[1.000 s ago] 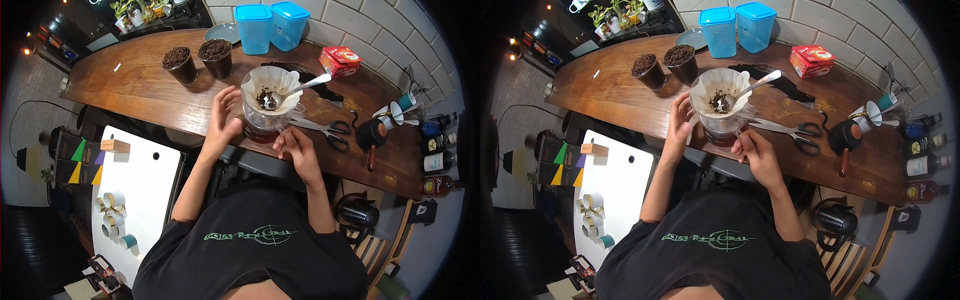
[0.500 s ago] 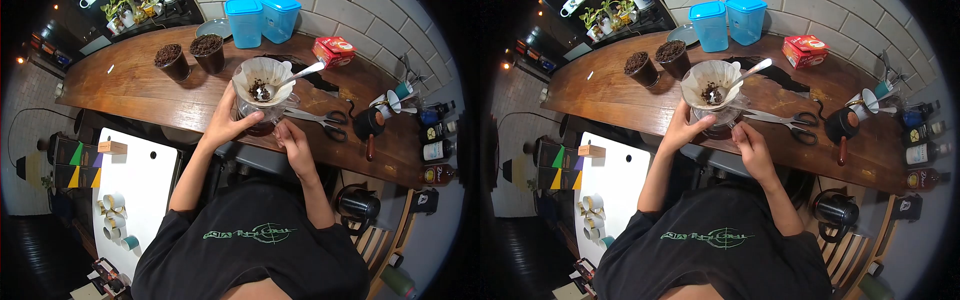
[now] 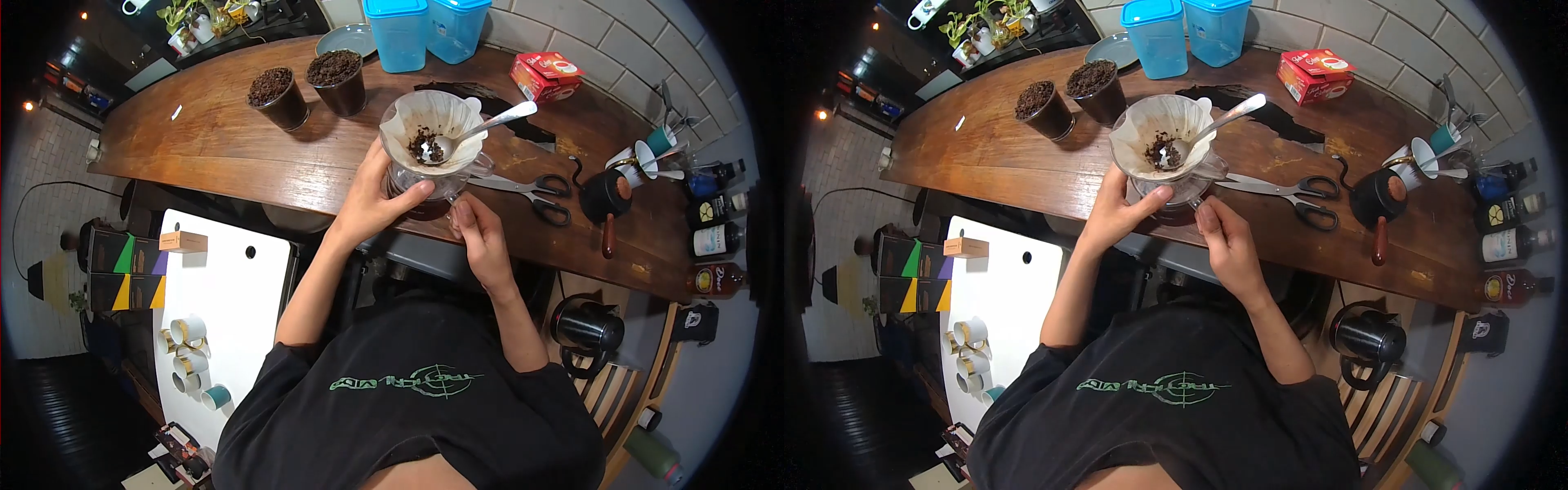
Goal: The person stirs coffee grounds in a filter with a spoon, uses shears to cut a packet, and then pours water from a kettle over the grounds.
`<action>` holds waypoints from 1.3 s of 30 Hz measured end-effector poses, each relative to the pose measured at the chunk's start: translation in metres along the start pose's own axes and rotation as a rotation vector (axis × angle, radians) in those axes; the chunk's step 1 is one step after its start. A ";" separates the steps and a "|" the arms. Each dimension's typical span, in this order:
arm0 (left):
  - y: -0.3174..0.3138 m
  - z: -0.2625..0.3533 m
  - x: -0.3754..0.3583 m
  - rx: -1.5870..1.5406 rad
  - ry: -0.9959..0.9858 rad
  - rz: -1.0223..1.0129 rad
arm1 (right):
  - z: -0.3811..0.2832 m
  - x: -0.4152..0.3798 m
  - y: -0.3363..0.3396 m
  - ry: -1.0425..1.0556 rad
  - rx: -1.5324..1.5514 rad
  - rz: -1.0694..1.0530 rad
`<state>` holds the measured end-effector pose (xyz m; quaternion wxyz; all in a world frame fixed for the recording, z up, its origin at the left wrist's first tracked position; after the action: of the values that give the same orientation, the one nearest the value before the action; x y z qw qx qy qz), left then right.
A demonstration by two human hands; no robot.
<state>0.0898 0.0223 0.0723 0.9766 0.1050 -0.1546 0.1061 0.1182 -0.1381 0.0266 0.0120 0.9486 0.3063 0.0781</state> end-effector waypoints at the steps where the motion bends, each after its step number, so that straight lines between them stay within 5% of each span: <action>1: 0.000 -0.001 -0.001 0.005 0.007 0.000 | 0.001 -0.001 0.000 -0.001 0.000 0.002; 39: 0.024 0.019 -0.081 0.090 0.093 0.204 | -0.015 -0.031 -0.039 0.134 0.129 -0.213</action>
<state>0.0037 0.0268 0.0678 0.9612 0.1274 -0.1139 0.2167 0.0688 -0.1251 0.0341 -0.0610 0.9022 0.4100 0.1196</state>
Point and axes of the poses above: each hand's wrist, its own x-axis towards the middle knuckle, its own y-axis out of the back of the hand, z = x × y, the point moved 10 cm from there along x, towards the middle knuckle, and after that the axes turned 5 degrees about -x, right-handed, at the moved point
